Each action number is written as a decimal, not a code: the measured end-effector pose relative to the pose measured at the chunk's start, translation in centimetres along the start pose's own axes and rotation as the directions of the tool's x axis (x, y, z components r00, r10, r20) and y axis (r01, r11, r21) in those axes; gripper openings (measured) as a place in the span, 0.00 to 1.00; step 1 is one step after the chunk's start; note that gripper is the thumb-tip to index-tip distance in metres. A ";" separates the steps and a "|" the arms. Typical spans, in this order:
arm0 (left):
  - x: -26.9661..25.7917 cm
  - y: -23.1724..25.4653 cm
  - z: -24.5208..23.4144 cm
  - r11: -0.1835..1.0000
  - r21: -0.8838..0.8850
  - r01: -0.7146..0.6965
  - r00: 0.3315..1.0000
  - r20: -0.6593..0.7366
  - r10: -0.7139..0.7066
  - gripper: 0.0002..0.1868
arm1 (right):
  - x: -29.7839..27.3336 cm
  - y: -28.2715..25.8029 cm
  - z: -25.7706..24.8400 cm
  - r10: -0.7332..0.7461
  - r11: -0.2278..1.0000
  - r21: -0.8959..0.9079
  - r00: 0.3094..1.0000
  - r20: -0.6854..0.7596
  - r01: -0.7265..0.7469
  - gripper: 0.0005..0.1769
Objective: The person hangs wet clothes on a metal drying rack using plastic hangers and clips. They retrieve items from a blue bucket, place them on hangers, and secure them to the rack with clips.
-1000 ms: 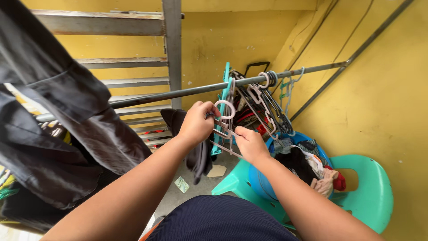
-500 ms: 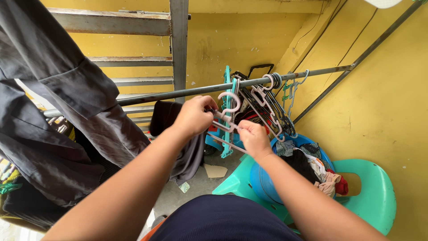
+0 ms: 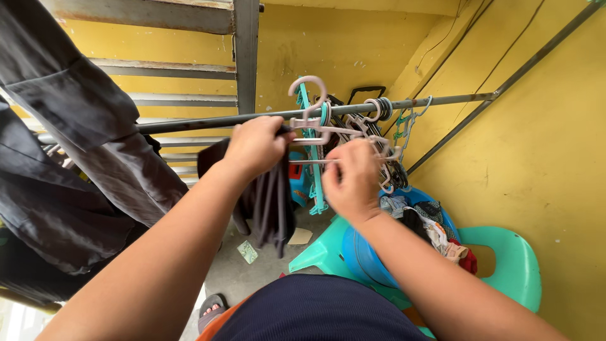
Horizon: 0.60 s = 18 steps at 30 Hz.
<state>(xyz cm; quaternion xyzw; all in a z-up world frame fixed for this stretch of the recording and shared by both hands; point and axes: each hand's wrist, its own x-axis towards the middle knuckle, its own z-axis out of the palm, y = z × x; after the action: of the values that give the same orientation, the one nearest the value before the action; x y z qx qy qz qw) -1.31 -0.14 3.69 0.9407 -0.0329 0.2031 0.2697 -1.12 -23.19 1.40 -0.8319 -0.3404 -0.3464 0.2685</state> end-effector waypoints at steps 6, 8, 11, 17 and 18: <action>-0.3 3.3 -0.3 0.999 0.000 -0.053 0.997 -0.051 0.053 0.15 | -2.4 1.7 6.7 0.318 0.661 0.555 0.858 0.404 -0.506 0.14; -0.1 4.2 -0.8 0.999 -0.035 -0.002 0.997 -0.079 -0.001 0.15 | -2.3 2.2 6.9 0.283 0.430 0.678 0.802 0.526 -0.596 0.17; -0.1 6.0 -1.9 0.994 -0.083 0.073 0.996 -0.038 -0.076 0.18 | -2.4 1.8 7.0 0.349 0.183 0.477 0.510 0.786 -0.860 0.20; -1.2 8.1 -4.3 0.972 -0.223 0.070 0.997 -0.009 -0.073 0.16 | -6.9 5.2 8.4 0.307 0.425 -0.027 0.116 0.945 -0.905 0.26; -1.5 7.7 -4.9 0.972 -0.228 0.053 0.996 -0.055 -0.067 0.16 | -8.5 6.6 9.0 0.327 0.637 -0.047 0.215 0.920 -0.769 0.26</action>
<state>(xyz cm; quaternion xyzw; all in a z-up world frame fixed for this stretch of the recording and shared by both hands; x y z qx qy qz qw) -5.73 -4.20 10.65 0.8976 -0.0191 0.2191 0.3820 2.92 -24.39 -12.01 -0.8649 -0.1620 0.3363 0.3357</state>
